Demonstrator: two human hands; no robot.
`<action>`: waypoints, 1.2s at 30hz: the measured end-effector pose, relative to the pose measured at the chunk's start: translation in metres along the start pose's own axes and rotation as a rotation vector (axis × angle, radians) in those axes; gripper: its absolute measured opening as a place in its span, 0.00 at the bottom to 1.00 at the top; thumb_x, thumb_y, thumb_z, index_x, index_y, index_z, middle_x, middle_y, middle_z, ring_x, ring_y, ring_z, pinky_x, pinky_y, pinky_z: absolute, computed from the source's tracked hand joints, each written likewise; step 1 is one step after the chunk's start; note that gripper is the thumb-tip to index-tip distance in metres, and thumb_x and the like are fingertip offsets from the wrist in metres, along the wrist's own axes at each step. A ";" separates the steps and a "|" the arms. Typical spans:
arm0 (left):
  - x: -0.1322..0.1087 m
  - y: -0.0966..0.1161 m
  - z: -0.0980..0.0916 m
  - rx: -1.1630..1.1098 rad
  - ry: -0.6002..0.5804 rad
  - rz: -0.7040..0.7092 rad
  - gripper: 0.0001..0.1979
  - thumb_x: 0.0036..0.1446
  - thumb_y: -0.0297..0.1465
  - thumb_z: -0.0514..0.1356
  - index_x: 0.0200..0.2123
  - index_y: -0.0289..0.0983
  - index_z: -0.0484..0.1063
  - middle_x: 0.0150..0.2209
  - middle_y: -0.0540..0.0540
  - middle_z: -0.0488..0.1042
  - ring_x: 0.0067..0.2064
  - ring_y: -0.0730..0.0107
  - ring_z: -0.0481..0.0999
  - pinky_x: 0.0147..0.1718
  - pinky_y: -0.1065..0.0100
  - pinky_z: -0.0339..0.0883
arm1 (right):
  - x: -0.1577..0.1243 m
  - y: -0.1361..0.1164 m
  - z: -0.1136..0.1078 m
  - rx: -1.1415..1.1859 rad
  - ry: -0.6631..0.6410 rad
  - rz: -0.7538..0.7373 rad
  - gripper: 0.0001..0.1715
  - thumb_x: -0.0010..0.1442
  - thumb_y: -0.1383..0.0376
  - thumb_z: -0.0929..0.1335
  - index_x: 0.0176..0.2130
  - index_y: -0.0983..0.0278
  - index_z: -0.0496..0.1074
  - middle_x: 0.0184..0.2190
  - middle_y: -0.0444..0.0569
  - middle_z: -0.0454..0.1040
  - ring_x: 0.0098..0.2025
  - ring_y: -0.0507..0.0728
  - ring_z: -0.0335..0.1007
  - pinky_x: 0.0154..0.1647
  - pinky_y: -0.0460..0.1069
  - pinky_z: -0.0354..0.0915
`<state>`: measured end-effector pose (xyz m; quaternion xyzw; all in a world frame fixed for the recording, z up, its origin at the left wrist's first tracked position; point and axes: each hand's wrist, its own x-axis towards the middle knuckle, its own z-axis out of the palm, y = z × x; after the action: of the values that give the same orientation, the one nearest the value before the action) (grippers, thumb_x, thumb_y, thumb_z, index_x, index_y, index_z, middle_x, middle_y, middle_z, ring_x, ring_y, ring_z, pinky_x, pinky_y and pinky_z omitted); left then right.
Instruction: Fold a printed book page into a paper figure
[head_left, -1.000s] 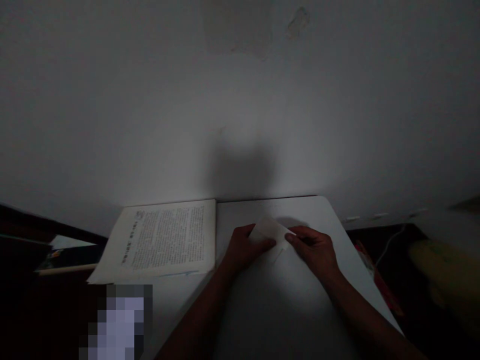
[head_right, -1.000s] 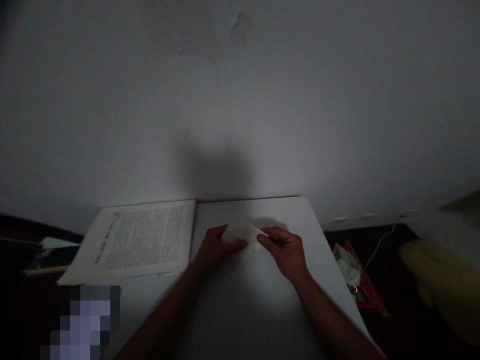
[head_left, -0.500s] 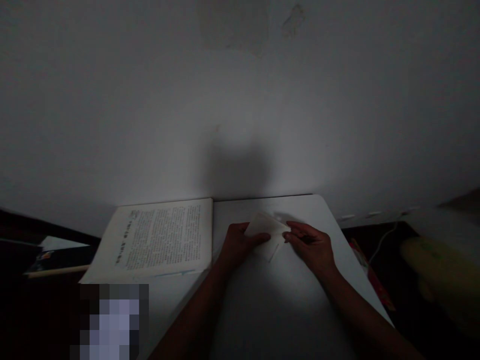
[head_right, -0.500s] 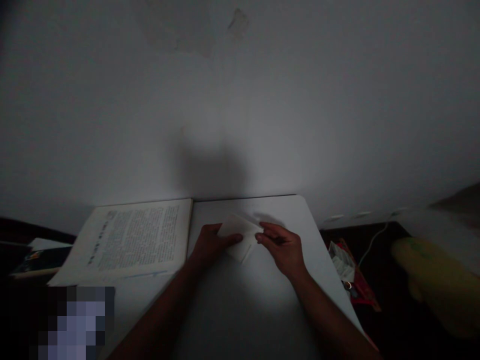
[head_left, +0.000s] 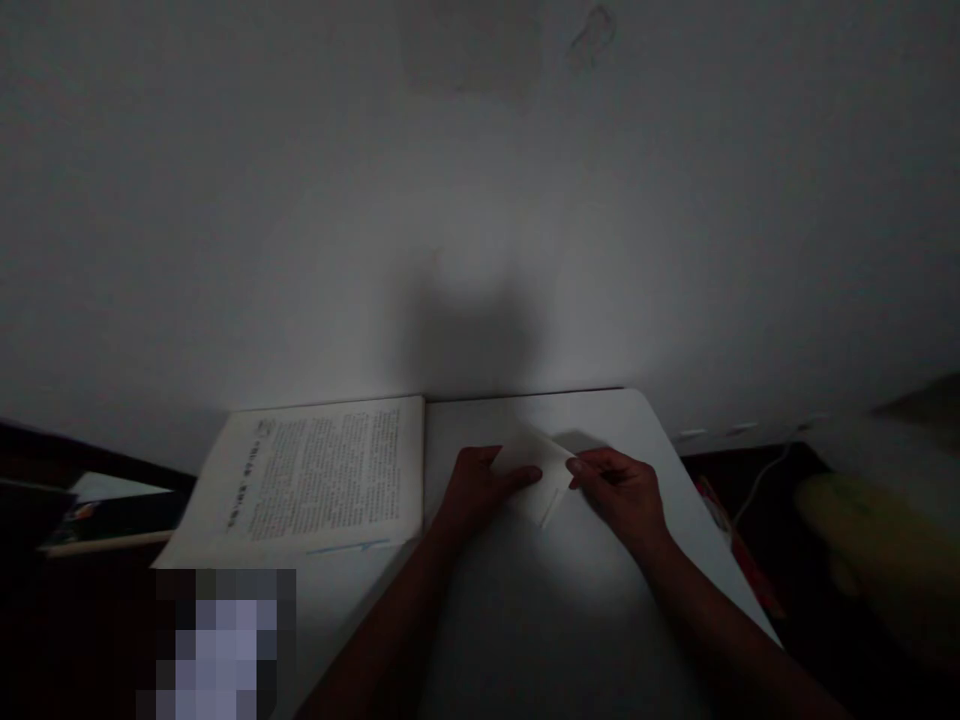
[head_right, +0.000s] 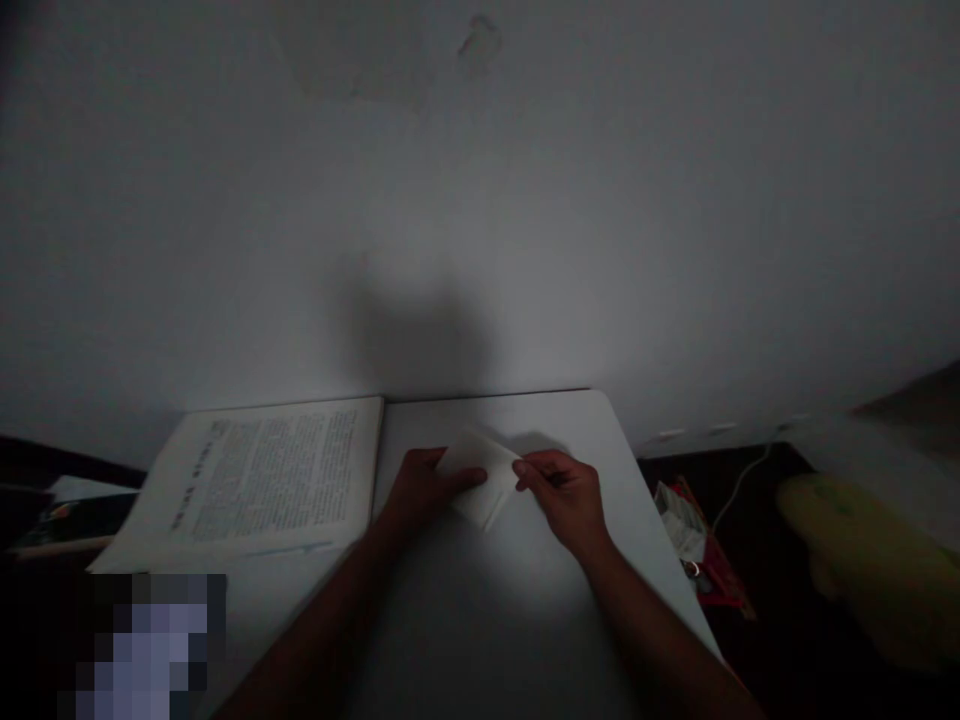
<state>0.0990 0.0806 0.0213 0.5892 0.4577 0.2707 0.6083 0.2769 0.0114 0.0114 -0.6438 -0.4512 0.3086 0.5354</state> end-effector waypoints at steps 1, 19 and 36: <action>0.000 0.000 0.000 0.002 0.000 0.001 0.17 0.41 0.41 0.66 0.27 0.31 0.77 0.22 0.49 0.71 0.22 0.74 0.67 0.20 0.74 0.57 | 0.000 0.000 0.000 0.003 0.002 0.004 0.11 0.49 0.58 0.71 0.26 0.64 0.74 0.19 0.45 0.74 0.22 0.51 0.68 0.25 0.45 0.65; -0.009 0.001 0.007 0.345 0.039 0.262 0.19 0.59 0.43 0.49 0.34 0.36 0.73 0.27 0.48 0.75 0.30 0.69 0.73 0.30 0.71 0.63 | -0.005 -0.001 -0.001 -0.196 0.033 -0.260 0.06 0.52 0.61 0.70 0.28 0.62 0.73 0.25 0.45 0.74 0.27 0.53 0.70 0.30 0.47 0.66; -0.013 -0.007 0.028 0.835 -0.061 0.625 0.13 0.61 0.31 0.48 0.46 0.38 0.67 0.31 0.47 0.78 0.30 0.68 0.77 0.27 0.72 0.62 | -0.011 -0.010 0.002 -0.134 0.051 -0.317 0.04 0.53 0.65 0.69 0.28 0.63 0.72 0.25 0.45 0.73 0.28 0.53 0.69 0.31 0.48 0.66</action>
<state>0.1161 0.0553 0.0143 0.8978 0.3110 0.2166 0.2246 0.2681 0.0027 0.0199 -0.6067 -0.5527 0.1730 0.5446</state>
